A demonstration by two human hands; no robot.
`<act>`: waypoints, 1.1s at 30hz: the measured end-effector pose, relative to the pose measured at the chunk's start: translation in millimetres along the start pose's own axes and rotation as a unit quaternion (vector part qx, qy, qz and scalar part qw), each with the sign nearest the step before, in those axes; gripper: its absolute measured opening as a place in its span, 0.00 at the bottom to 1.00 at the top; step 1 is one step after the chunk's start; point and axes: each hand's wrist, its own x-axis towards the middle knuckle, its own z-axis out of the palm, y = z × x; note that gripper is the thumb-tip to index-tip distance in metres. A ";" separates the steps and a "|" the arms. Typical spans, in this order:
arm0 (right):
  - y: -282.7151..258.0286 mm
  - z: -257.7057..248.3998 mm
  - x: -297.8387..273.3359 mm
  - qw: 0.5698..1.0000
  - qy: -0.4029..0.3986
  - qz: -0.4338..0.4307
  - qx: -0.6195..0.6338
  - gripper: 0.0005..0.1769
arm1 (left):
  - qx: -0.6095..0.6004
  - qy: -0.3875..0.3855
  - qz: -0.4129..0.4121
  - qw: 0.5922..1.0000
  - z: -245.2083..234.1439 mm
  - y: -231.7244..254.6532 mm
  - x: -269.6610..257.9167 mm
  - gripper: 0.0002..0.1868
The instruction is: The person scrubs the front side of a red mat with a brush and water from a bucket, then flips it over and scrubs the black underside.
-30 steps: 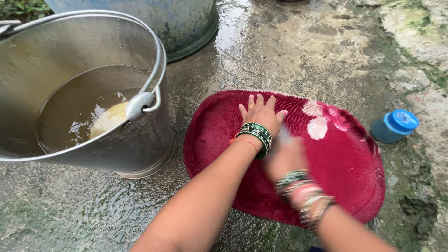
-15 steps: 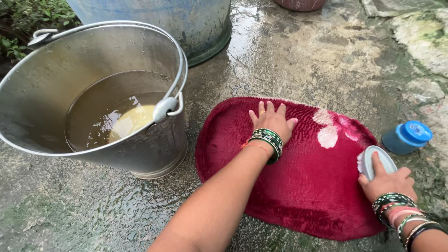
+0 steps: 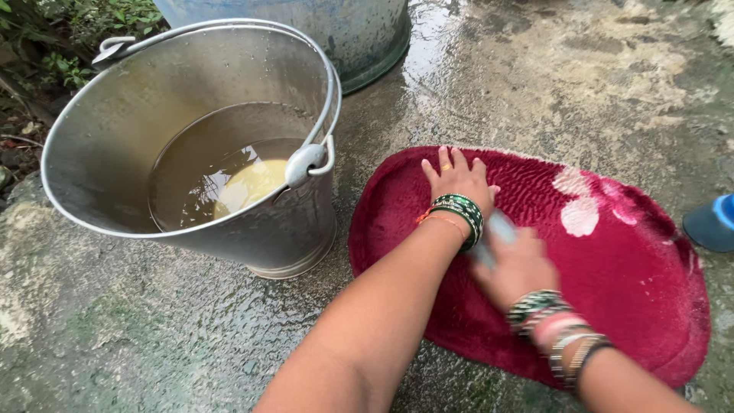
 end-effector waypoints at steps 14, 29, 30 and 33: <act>118.7 -2.7 9.6 0.988 0.103 0.111 0.004 0.44 | -0.049 -0.005 0.016 0.999 -3.6 23.5 -13.7 0.36; 135.9 -4.5 -0.4 0.979 0.033 0.199 -0.037 0.49 | -0.078 0.007 -0.006 0.997 -4.8 18.9 -15.3 0.34; 163.8 -7.9 -4.2 0.976 0.021 0.213 -0.047 0.50 | -0.082 0.007 -0.004 0.997 -5.9 21.5 -15.8 0.33; 194.3 -11.5 0.9 0.963 0.014 0.261 -0.065 0.49 | -0.084 0.014 0.003 0.996 -6.2 27.0 -13.7 0.33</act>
